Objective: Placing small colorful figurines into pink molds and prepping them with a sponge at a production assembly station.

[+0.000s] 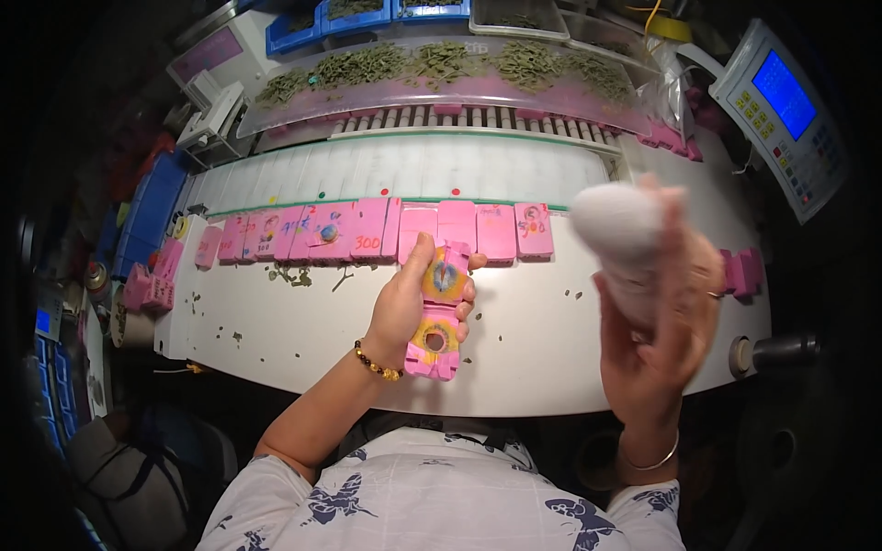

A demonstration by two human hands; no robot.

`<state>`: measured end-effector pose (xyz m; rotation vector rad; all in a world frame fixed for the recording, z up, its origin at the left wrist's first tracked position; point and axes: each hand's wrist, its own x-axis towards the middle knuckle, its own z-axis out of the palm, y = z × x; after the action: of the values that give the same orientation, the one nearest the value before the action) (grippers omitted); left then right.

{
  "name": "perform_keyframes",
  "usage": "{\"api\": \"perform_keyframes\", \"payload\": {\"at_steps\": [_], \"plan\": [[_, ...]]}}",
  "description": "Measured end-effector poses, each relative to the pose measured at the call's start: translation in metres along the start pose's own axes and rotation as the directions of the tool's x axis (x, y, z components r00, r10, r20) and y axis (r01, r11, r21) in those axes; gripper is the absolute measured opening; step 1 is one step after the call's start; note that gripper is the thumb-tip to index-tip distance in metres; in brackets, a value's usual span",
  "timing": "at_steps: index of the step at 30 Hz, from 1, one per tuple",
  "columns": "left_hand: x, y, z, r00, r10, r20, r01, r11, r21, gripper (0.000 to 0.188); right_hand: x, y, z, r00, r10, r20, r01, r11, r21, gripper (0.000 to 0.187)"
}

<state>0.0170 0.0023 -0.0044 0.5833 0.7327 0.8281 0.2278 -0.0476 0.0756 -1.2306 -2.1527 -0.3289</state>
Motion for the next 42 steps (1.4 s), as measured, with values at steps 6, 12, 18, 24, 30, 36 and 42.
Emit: {"api": "perform_keyframes", "payload": {"at_steps": [6,12,18,24,30,36,42], "plan": [[-0.002,0.005,-0.006,0.997,0.074,-0.025,-0.071,0.989,0.128,0.064,0.006,-0.043,0.042,0.971,-0.192,0.139,0.199,0.979,-0.039,0.047],[-0.017,0.022,-0.018,0.941,0.294,-0.167,-0.275,0.953,0.126,0.063,0.033,-0.032,0.006,0.988,-0.156,0.01,0.155,0.986,0.066,0.048],[-0.027,0.029,-0.005,0.669,0.733,0.123,-0.711,0.584,0.391,0.071,0.015,-0.066,0.031,0.939,-0.28,0.2,0.272,0.96,0.064,0.048],[-0.031,0.019,-0.02,0.689,0.724,0.033,-0.694,0.646,0.318,0.07,0.032,-0.041,0.007,0.968,-0.192,0.164,0.175,0.978,0.116,0.049],[-0.031,0.026,-0.017,0.588,0.802,0.102,-0.761,0.506,0.405,0.069,0.003,-0.07,0.047,0.944,-0.274,0.182,0.265,0.961,0.077,0.052],[-0.049,0.065,-0.066,0.567,0.746,-0.35,-0.732,0.651,0.201,0.054,-0.005,-0.03,0.055,0.851,-0.134,0.508,0.107,0.991,0.081,0.059],[-0.078,0.086,-0.092,0.562,0.56,-0.609,-0.621,0.772,0.138,0.043,0.053,-0.052,0.085,0.878,-0.185,0.442,0.08,0.966,0.245,0.071]]}}
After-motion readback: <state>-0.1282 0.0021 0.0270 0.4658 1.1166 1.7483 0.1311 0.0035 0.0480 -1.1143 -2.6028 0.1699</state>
